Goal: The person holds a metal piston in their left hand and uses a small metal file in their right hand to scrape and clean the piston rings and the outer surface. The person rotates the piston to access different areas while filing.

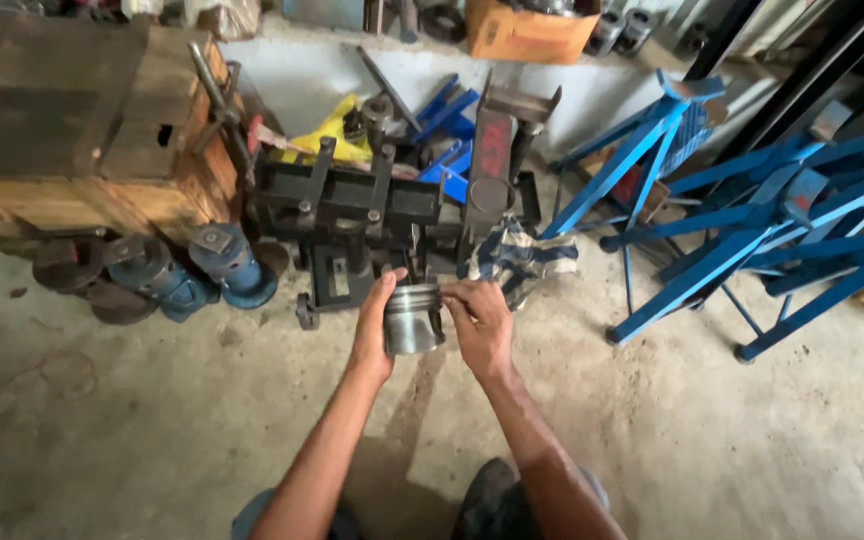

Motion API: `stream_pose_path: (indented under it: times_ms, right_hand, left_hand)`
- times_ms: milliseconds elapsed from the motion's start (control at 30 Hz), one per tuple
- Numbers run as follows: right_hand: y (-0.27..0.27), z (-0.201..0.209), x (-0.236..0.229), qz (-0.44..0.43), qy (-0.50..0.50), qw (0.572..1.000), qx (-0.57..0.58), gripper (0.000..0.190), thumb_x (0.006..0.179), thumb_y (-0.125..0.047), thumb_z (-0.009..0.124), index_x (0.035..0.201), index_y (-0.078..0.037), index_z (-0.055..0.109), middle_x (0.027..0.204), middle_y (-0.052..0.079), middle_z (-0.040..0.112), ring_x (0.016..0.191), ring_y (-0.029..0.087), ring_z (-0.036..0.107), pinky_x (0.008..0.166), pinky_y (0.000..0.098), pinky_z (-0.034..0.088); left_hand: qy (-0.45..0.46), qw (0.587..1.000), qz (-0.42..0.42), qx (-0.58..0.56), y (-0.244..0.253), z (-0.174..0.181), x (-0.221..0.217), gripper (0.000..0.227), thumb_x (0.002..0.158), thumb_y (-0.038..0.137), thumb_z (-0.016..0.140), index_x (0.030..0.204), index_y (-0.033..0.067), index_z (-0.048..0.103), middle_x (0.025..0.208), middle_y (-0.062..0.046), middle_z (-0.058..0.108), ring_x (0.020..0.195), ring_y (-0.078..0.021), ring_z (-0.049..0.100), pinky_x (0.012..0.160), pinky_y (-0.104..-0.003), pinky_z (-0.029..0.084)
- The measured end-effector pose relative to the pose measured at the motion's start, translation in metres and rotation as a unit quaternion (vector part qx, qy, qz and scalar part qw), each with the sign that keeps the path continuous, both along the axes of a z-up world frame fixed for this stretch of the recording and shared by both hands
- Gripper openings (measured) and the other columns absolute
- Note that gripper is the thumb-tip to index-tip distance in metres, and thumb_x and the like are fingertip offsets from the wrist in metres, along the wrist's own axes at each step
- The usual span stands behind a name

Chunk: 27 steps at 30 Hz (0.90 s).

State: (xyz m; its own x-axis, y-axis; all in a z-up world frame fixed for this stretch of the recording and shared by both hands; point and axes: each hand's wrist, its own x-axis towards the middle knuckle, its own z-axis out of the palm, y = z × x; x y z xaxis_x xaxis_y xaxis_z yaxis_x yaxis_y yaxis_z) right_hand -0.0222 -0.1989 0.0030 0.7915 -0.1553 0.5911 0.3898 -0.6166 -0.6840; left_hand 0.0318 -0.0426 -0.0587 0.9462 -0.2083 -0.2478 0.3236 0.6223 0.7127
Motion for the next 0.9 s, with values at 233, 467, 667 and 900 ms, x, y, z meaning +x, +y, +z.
stream_pose_path:
  times_ms: [233, 467, 667, 900]
  right_hand:
    - [0.01, 0.0, -0.008, 0.025, -0.041, 0.998, -0.038, 0.017, 0.087, 0.001, 0.073, 0.102, -0.006, 0.075, 0.104, 0.01, 0.072, 0.098, 0.028, 0.066, 0.088, 0.038, 0.052]
    - [0.007, -0.003, -0.003, 0.0, -0.006, 1.0, 0.018, 0.016, 0.087, 0.001, 0.075, 0.102, -0.006, 0.075, 0.102, 0.009, 0.072, 0.096, 0.026, 0.065, 0.084, 0.0364, 0.052]
    - [0.006, -0.009, -0.001, 0.01, -0.018, 1.0, 0.008, 0.014, 0.089, 0.001, 0.074, 0.102, -0.005, 0.073, 0.103, 0.009, 0.071, 0.097, 0.026, 0.065, 0.087, 0.0364, 0.051]
    - [0.004, 0.003, -0.006, 0.027, -0.02, 0.999, -0.009, 0.017, 0.088, 0.004, 0.073, 0.104, -0.004, 0.071, 0.106, 0.01, 0.071, 0.101, 0.027, 0.065, 0.091, 0.0366, 0.051]
  left_hand:
    - [-0.069, 0.993, 0.035, 0.089, -0.001, -0.004, -0.008, 0.048, 0.096, 0.042, 0.069, 0.129, 0.008, 0.065, 0.119, -0.004, 0.065, 0.111, -0.0139, 0.062, 0.095, -0.03, 0.05]
    - [0.025, 0.999, -0.008, -0.032, 0.007, 0.018, -0.014, 0.052, 0.093, 0.047, 0.065, 0.129, 0.0085, 0.065, 0.112, -0.01, 0.069, 0.101, -0.0208, 0.067, 0.088, -0.034, 0.055]
    - [-0.074, 0.995, 0.018, 0.071, 0.008, 0.012, -0.006, 0.052, 0.095, 0.043, 0.065, 0.135, 0.0109, 0.061, 0.124, -0.006, 0.063, 0.112, -0.016, 0.064, 0.093, -0.032, 0.053]
    - [-0.033, 0.999, -0.003, -0.02, 0.009, 0.022, -0.014, 0.05, 0.098, 0.042, 0.063, 0.133, 0.0068, 0.061, 0.115, -0.01, 0.069, 0.102, -0.0193, 0.068, 0.087, -0.034, 0.056]
